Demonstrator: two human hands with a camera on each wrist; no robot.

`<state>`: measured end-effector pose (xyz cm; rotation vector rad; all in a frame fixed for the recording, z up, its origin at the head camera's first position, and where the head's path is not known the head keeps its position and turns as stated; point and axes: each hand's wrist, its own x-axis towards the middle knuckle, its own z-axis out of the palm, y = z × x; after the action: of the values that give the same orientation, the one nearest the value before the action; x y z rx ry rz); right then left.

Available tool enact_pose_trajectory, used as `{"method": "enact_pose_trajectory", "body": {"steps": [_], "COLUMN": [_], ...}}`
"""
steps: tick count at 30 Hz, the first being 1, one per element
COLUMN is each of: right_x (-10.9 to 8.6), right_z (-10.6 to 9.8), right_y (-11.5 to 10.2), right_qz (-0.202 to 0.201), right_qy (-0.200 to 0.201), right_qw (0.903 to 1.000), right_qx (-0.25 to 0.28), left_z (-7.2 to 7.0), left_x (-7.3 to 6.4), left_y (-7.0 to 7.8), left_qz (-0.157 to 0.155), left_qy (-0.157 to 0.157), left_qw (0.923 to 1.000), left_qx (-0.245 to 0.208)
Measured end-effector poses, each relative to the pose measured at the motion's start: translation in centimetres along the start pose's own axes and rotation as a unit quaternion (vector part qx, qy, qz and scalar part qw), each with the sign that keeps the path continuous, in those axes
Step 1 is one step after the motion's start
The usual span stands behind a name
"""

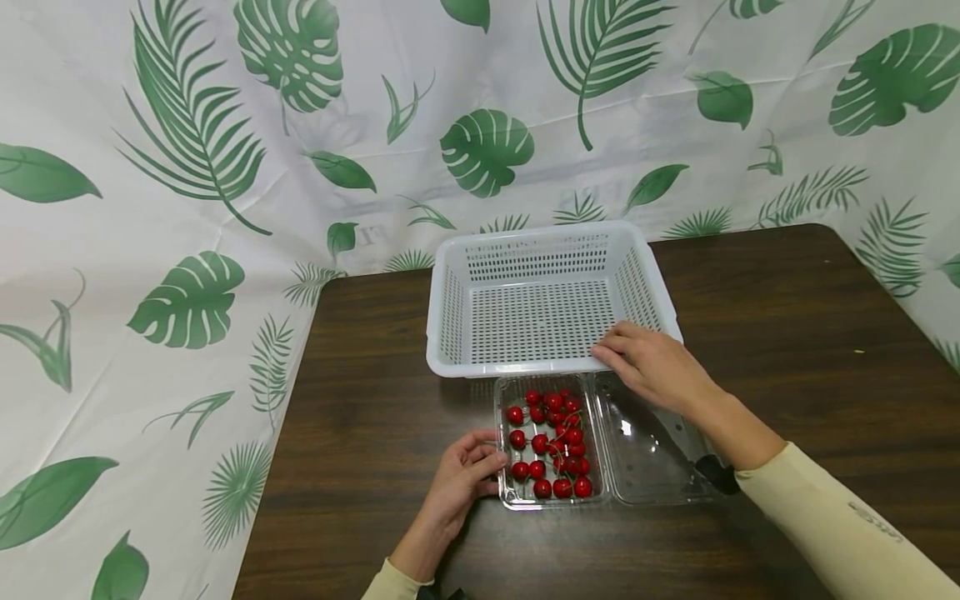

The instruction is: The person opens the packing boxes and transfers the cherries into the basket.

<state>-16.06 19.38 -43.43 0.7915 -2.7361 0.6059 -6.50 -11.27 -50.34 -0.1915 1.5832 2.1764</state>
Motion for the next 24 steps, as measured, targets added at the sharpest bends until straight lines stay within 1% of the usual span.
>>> {"method": "enact_pose_trajectory", "body": {"steps": [6, 13, 16, 20, 24], "right_x": [-0.3, -0.5, -0.5, -0.5, -0.5], "right_z": [0.2, 0.0, -0.2, -0.4, -0.8], "right_y": [0.0, 0.1, 0.1, -0.2, -1.3], "right_qz": [0.029, 0.020, 0.016, 0.009, -0.025], "right_qy": [-0.021, -0.019, -0.011, 0.010, 0.050], "right_qw": [0.9991, 0.9972, 0.9960, 0.9939, 0.9917], "right_qx": [-0.023, -0.070, -0.088, -0.109, -0.116], "left_z": [-0.1, -0.2, -0.2, -0.1, -0.1], "left_x": [0.1, 0.2, 0.2, 0.2, 0.1], "left_y": [-0.2, -0.2, -0.2, -0.1, -0.1], "left_qz": [0.000, -0.006, -0.006, -0.006, -0.006], "left_qy": [-0.002, 0.002, 0.002, 0.001, 0.002], "left_qw": [1.0000, 1.0000, 1.0000, 1.0000, 1.0000], "left_qx": [-0.005, -0.005, -0.006, -0.007, -0.007]}}
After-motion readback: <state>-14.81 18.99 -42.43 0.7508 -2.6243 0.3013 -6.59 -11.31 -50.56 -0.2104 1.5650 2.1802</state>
